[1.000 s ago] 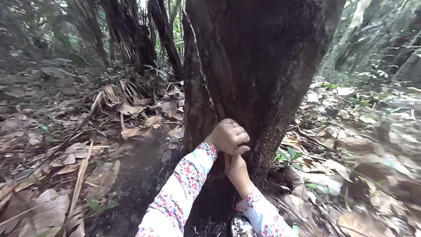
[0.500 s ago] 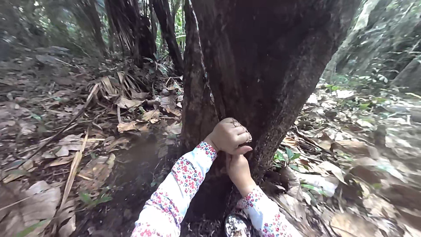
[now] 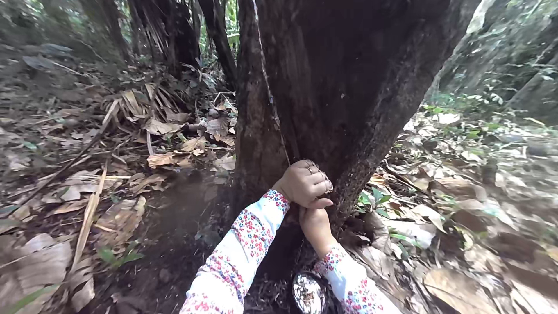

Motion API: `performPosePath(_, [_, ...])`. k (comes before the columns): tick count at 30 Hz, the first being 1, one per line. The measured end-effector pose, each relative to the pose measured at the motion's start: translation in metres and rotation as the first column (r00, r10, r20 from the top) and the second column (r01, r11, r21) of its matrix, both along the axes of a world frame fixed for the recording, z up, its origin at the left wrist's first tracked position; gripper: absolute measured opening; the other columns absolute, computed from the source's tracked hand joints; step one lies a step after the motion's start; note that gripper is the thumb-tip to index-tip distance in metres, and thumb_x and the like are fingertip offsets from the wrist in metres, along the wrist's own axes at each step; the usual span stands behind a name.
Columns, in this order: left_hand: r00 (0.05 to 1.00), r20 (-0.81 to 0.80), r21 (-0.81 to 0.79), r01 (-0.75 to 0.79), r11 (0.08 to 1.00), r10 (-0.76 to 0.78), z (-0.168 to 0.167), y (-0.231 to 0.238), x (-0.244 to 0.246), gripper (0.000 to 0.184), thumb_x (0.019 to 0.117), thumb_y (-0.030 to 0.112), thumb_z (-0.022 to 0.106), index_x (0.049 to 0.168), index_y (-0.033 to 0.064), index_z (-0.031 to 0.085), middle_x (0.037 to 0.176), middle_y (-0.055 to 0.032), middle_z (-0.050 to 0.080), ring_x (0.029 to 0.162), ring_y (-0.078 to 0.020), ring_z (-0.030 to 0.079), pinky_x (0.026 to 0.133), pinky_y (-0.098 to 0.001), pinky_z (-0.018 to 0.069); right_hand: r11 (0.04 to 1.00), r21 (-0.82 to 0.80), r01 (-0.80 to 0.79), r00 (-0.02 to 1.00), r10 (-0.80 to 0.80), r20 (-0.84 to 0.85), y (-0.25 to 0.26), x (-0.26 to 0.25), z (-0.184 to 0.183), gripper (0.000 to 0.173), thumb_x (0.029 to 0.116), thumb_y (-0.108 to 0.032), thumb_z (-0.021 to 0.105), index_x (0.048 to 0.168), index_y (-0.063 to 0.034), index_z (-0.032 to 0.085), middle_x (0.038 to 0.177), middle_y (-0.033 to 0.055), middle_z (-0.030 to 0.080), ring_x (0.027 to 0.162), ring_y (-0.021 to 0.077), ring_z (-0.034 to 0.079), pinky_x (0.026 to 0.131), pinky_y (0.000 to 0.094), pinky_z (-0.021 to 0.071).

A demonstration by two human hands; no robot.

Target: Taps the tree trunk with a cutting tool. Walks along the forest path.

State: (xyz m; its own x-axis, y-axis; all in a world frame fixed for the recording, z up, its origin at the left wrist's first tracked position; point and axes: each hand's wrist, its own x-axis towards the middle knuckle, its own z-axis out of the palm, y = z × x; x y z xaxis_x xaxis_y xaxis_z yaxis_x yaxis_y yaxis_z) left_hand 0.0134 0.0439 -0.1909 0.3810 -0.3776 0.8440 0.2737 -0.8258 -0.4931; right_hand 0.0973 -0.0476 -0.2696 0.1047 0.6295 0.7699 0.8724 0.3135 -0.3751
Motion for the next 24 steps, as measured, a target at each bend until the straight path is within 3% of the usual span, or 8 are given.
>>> performPosePath(5, [0.997, 0.061, -0.087, 0.057, 0.995, -0.051, 0.002, -0.031, 0.005, 0.074, 0.1076, 0.056, 0.023, 0.07, 0.0092, 0.066, 0.061, -0.0079, 0.064, 0.059, -0.0208, 0.062, 0.072, -0.0357, 0.0525, 1.0, -0.024, -0.017, 1.0, 0.018, 0.017, -0.042, 0.007, 0.007, 0.018, 0.0966, -0.008, 0.06, 0.103, 0.0072, 0.067, 0.087, 0.021, 0.073, 0.073, 0.0348, 0.075, 0.064, 0.0486, 0.0615])
performPosePath(9, [0.997, 0.041, -0.157, 0.074, 0.985, -0.069, 0.0, -0.055, 0.006, 0.075, 0.1062, 0.057, 0.024, 0.067, 0.008, 0.064, 0.059, -0.0092, 0.064, 0.057, -0.0218, 0.063, 0.067, -0.0366, 0.0521, 0.998, -0.045, -0.043, 0.999, 0.043, 0.001, -0.069, 0.009, 0.004, 0.019, 0.0959, -0.009, 0.06, 0.105, 0.0064, 0.067, 0.089, 0.02, 0.074, 0.073, 0.0326, 0.075, 0.064, 0.0471, 0.0618])
performPosePath(14, [0.999, -0.027, -0.142, 0.013, 0.99, -0.017, 0.002, -0.039, 0.008, 0.068, 0.1049, 0.051, 0.03, 0.072, 0.0076, 0.07, 0.066, -0.0097, 0.07, 0.063, -0.0232, 0.069, 0.068, -0.0402, 0.0546, 0.994, -0.084, -0.073, 0.997, 0.07, -0.033, -0.049, 0.013, 0.004, 0.021, 0.097, -0.007, 0.06, 0.107, 0.0089, 0.069, 0.095, 0.0229, 0.074, 0.083, 0.0366, 0.075, 0.075, 0.0505, 0.0614])
performPosePath(18, [0.998, -0.058, -0.147, -0.015, 0.989, 0.007, -0.034, -0.056, 0.025, 0.064, 0.1033, 0.051, 0.035, 0.069, 0.009, 0.068, 0.063, -0.0076, 0.067, 0.061, -0.023, 0.067, 0.066, -0.0397, 0.054, 0.981, -0.194, -0.018, 0.999, 0.012, -0.034, -0.062, 0.031, -0.031, 0.023, 0.0961, -0.007, 0.06, 0.106, 0.0127, 0.066, 0.087, 0.0266, 0.073, 0.076, 0.0431, 0.074, 0.069, 0.0572, 0.0598])
performPosePath(21, [0.997, -0.078, -0.16, -0.029, 0.987, 0.016, -0.024, -0.058, 0.022, 0.06, 0.1028, 0.046, 0.038, 0.07, 0.0075, 0.07, 0.066, -0.0086, 0.07, 0.063, -0.0234, 0.069, 0.067, -0.0401, 0.0548, 0.991, -0.127, -0.036, 0.999, 0.033, -0.025, -0.059, 0.032, -0.026, 0.022, 0.0954, -0.007, 0.06, 0.105, 0.0107, 0.067, 0.088, 0.0245, 0.073, 0.075, 0.0397, 0.074, 0.068, 0.0537, 0.0606])
performPosePath(24, [0.998, -0.037, -0.134, -0.049, 0.99, 0.044, -0.015, -0.04, 0.02, 0.055, 0.1031, 0.04, 0.039, 0.072, 0.0078, 0.071, 0.067, -0.0085, 0.07, 0.064, -0.0232, 0.069, 0.069, -0.0398, 0.0553, 0.993, -0.096, -0.068, 0.997, 0.066, -0.028, -0.037, 0.03, -0.013, 0.021, 0.0964, -0.007, 0.061, 0.106, 0.0105, 0.068, 0.096, 0.0251, 0.074, 0.084, 0.0393, 0.075, 0.076, 0.0525, 0.0612])
